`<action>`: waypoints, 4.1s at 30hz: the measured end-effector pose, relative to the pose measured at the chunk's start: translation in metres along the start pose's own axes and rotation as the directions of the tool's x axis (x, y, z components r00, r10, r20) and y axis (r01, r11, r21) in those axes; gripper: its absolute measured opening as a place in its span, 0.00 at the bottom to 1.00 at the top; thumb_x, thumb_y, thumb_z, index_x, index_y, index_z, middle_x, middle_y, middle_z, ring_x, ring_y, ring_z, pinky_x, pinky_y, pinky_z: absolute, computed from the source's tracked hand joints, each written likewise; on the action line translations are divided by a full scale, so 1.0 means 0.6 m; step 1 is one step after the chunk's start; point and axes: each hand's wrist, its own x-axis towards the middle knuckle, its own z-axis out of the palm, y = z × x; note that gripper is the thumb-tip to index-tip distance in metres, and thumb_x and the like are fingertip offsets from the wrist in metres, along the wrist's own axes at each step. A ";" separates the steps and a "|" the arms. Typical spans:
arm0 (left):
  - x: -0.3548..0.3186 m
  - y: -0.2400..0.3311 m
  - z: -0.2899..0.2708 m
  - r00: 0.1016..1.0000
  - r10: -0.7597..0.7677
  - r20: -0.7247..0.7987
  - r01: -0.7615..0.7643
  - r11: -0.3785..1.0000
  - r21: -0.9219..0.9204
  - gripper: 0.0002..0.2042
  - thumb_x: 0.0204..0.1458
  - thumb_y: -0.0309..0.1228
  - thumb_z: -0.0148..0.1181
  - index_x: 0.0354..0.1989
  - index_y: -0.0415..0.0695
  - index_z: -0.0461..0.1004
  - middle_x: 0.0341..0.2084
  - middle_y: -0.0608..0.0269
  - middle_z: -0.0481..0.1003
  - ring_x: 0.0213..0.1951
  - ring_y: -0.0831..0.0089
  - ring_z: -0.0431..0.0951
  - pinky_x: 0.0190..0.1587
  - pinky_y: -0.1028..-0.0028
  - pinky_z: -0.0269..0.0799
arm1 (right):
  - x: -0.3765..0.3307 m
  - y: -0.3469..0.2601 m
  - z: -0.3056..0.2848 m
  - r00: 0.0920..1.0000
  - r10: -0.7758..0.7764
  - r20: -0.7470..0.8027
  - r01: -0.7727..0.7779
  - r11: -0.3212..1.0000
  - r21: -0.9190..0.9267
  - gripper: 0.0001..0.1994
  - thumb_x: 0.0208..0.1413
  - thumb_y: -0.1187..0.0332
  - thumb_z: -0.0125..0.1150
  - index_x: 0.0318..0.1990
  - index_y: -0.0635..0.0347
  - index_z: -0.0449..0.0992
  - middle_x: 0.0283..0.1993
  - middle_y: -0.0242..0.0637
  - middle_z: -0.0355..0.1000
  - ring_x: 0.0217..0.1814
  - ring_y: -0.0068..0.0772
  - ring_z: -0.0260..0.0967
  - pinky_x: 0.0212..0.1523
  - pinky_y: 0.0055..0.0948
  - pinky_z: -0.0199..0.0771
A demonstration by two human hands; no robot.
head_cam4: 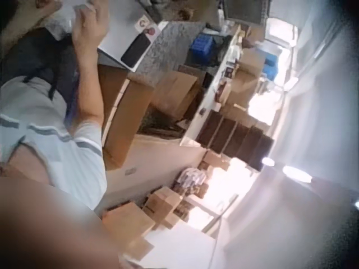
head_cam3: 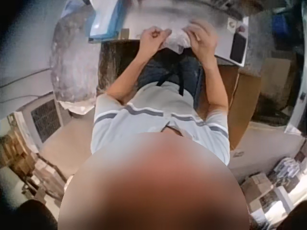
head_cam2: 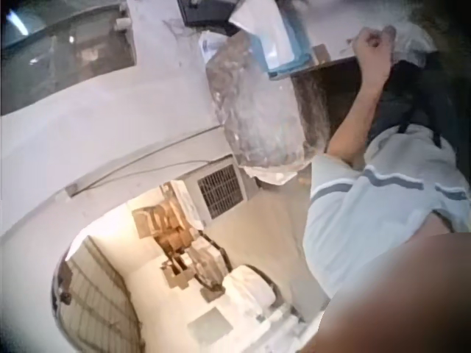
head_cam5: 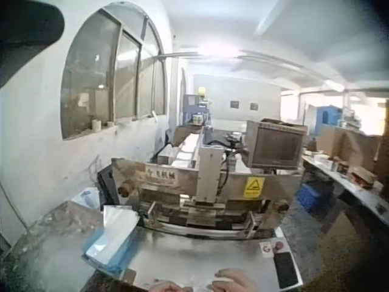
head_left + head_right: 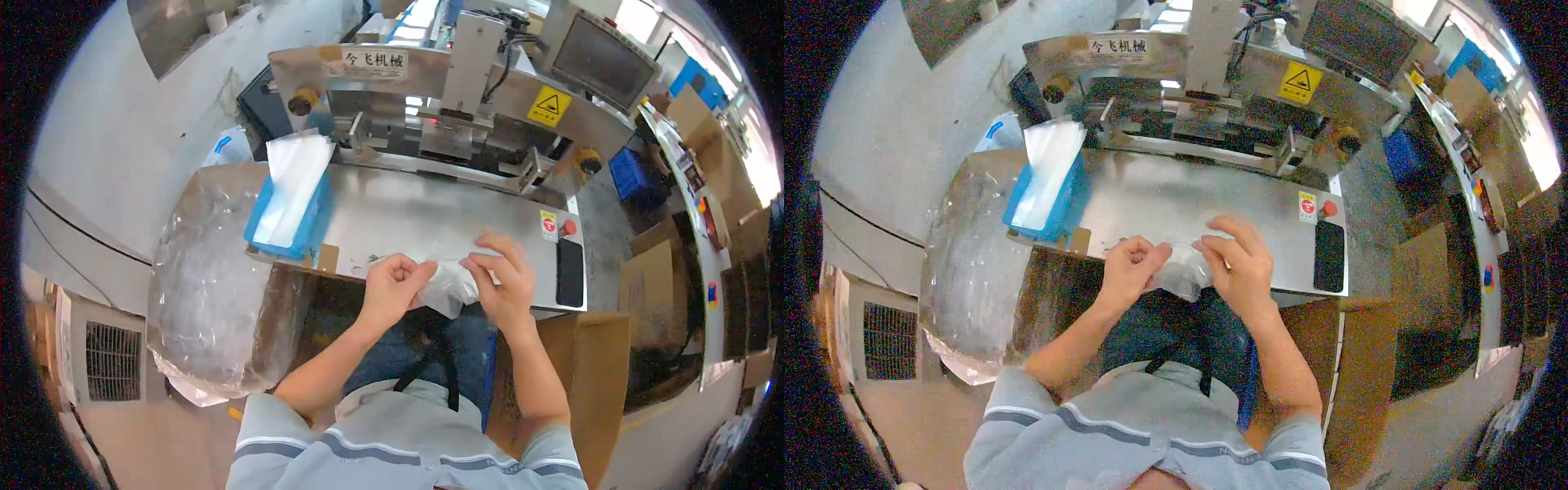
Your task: Packaging paper boxes into plastic bags using a heat sealer and placing them into a large cardboard box.
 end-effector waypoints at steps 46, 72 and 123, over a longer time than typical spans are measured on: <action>0.562 0.097 -0.078 0.923 -0.168 0.345 -0.110 0.745 0.657 0.18 0.56 0.47 0.57 0.42 0.45 0.79 0.36 0.70 0.78 0.37 0.79 0.74 0.39 0.76 0.69 | 0.211 0.435 0.113 0.703 0.359 0.614 -0.283 0.933 -0.222 0.11 0.52 0.64 0.57 0.34 0.64 0.77 0.33 0.55 0.73 0.36 0.57 0.73 0.39 0.43 0.71; 0.156 -0.118 0.041 0.787 0.560 0.259 -0.435 0.205 0.877 0.32 0.55 0.49 0.54 0.59 0.34 0.63 0.60 0.37 0.59 0.65 0.43 0.55 0.65 0.44 0.46 | 0.169 0.342 0.167 0.863 0.189 0.469 0.041 0.899 -0.437 0.25 0.55 0.62 0.57 0.60 0.61 0.64 0.65 0.49 0.59 0.69 0.51 0.55 0.64 0.49 0.57; 0.153 -0.114 0.019 0.757 0.637 -0.149 -0.487 0.700 0.523 0.27 0.60 0.36 0.52 0.62 0.31 0.57 0.60 0.37 0.60 0.64 0.45 0.57 0.66 0.58 0.50 | -0.061 0.193 0.023 0.640 0.652 0.408 -0.768 0.514 0.383 0.21 0.62 0.71 0.54 0.61 0.66 0.63 0.57 0.43 0.69 0.57 0.32 0.68 0.55 0.28 0.69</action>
